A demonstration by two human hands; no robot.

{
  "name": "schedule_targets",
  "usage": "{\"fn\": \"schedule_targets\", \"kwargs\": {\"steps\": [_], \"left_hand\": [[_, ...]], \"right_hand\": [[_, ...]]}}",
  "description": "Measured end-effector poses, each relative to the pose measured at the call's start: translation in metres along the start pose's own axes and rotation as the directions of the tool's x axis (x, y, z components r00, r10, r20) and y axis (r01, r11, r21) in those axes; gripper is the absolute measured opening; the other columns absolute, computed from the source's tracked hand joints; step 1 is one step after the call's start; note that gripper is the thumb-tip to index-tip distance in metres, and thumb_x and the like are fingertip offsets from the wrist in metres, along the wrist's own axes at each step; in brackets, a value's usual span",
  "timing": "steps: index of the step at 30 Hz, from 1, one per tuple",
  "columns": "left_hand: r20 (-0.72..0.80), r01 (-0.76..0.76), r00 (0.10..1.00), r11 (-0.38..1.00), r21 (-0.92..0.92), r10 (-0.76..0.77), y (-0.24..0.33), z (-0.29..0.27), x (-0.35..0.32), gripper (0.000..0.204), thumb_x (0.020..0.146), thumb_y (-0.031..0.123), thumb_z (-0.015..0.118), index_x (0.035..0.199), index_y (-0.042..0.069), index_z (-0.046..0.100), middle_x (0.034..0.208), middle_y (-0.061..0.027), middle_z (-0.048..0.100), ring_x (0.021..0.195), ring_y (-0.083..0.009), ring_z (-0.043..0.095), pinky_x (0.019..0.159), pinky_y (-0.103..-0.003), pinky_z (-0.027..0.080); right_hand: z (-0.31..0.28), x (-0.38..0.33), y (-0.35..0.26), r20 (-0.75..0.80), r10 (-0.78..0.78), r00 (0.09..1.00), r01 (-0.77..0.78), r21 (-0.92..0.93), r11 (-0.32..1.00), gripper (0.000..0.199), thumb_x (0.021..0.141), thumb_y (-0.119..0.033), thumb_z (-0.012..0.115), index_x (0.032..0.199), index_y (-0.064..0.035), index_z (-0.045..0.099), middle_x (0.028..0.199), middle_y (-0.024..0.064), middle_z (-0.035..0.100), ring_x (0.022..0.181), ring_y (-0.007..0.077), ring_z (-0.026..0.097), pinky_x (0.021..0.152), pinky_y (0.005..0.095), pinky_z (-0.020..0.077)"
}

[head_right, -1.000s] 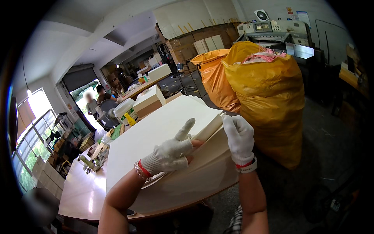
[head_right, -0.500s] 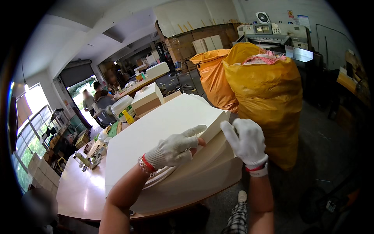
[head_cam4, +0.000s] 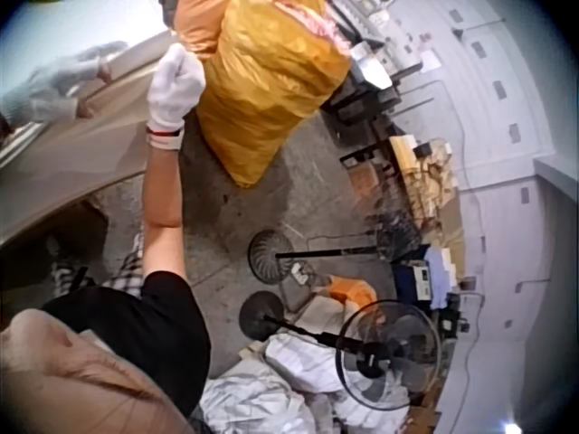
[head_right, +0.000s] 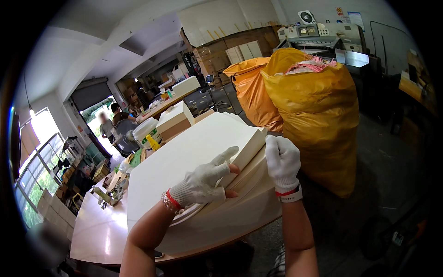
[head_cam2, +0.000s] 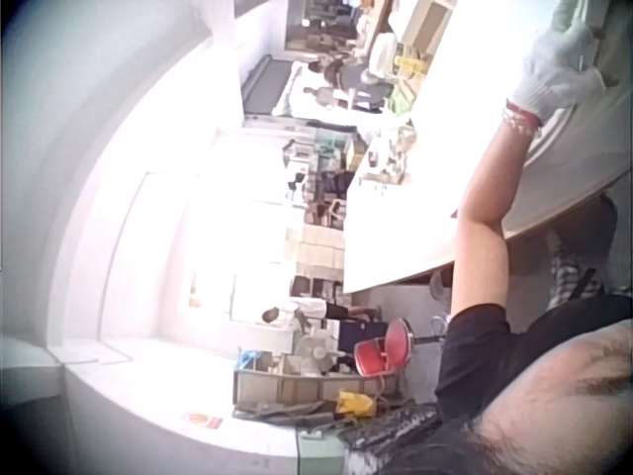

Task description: The person repeatedly picks up stacks of white rectangular sheets from a table and places them onto a growing pile. They wear white gloves and handle the sheets carefully, aligning them as they stack. The process is repeated multiple times throughout the video.

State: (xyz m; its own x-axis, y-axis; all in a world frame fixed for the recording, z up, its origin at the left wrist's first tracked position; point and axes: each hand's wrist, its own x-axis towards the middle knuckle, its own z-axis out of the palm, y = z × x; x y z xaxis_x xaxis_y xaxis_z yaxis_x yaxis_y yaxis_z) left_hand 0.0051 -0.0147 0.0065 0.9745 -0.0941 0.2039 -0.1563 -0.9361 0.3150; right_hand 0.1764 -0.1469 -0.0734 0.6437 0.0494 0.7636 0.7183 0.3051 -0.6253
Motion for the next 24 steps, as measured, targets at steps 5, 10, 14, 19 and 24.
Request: {"fn": "schedule_targets", "kwargs": {"steps": [5, 10, 14, 19, 24], "left_hand": [[0.043, 0.016, 0.999, 0.992, -0.122, -0.011, -0.006, -0.004, 0.001, 0.048, 0.075, 0.021, 0.085, 0.115, 0.006, 0.062, 0.159, -0.0226, 0.02, 0.146, -0.0367, 0.026, 0.113, -0.041, 0.032], [0.052, -0.028, 0.998, 0.989, -0.147, 0.036, -0.012, -0.003, 0.003, 0.044, 0.078, 0.013, 0.078, 0.119, 0.01, 0.063, 0.16, -0.023, 0.017, 0.146, -0.0362, 0.024, 0.114, -0.041, 0.031], [0.058, -0.034, 0.998, 0.996, -0.087, 0.039, -0.001, -0.009, 0.003, 0.056, 0.076, -0.002, 0.062, 0.13, 0.011, 0.058, 0.158, -0.0235, 0.023, 0.128, -0.0306, 0.051, 0.1, -0.036, 0.045], [0.104, -0.095, 0.99, 0.994, -0.051, 0.1, -0.01, -0.006, 0.003, 0.066, 0.07, -0.004, 0.055, 0.135, 0.008, 0.055, 0.154, -0.0243, 0.033, 0.101, -0.0248, 0.065, 0.087, -0.032, 0.052], [-0.024, -0.075, 0.997, 0.99, 0.116, 0.078, 0.008, -0.001, 0.001, 0.049, 0.076, 0.007, 0.076, 0.123, 0.004, 0.059, 0.151, -0.0266, 0.034, 0.106, -0.0306, 0.062, 0.093, -0.034, 0.049]], "right_hand": [[0.0, 0.0, 0.0, 0.016, -0.019, 1.0, 0.018, 0.002, 1.0, 0.029, 0.093, -0.008, 0.055, 0.067, 0.0027, 0.047, 0.057, 0.0096, 0.041, 0.05, 0.019, 0.043, 0.051, 0.0333, 0.0339], [-0.003, 0.001, -0.001, 0.032, -0.002, 0.999, 0.0, 0.038, 0.999, 0.03, 0.094, -0.008, 0.056, 0.067, 0.0023, 0.045, 0.057, 0.009, 0.04, 0.05, 0.0185, 0.041, 0.051, 0.0337, 0.0329], [-0.003, 0.002, -0.007, 0.068, -0.006, 0.998, 0.005, 0.021, 1.0, 0.032, 0.094, -0.009, 0.055, 0.066, 0.0017, 0.043, 0.057, 0.0095, 0.038, 0.051, 0.0188, 0.04, 0.051, 0.0343, 0.0326], [-0.003, 0.001, -0.004, 0.057, -0.042, 0.997, 0.042, -0.006, 0.999, 0.032, 0.094, -0.008, 0.054, 0.067, 0.0018, 0.043, 0.057, 0.01, 0.038, 0.051, 0.0205, 0.04, 0.051, 0.035, 0.0331], [-0.003, 0.0, -0.004, 0.041, -0.05, 0.998, 0.051, -0.013, 0.999, 0.028, 0.094, -0.008, 0.053, 0.068, 0.0021, 0.046, 0.057, 0.0098, 0.039, 0.052, 0.0212, 0.041, 0.052, 0.0349, 0.0335]]}}
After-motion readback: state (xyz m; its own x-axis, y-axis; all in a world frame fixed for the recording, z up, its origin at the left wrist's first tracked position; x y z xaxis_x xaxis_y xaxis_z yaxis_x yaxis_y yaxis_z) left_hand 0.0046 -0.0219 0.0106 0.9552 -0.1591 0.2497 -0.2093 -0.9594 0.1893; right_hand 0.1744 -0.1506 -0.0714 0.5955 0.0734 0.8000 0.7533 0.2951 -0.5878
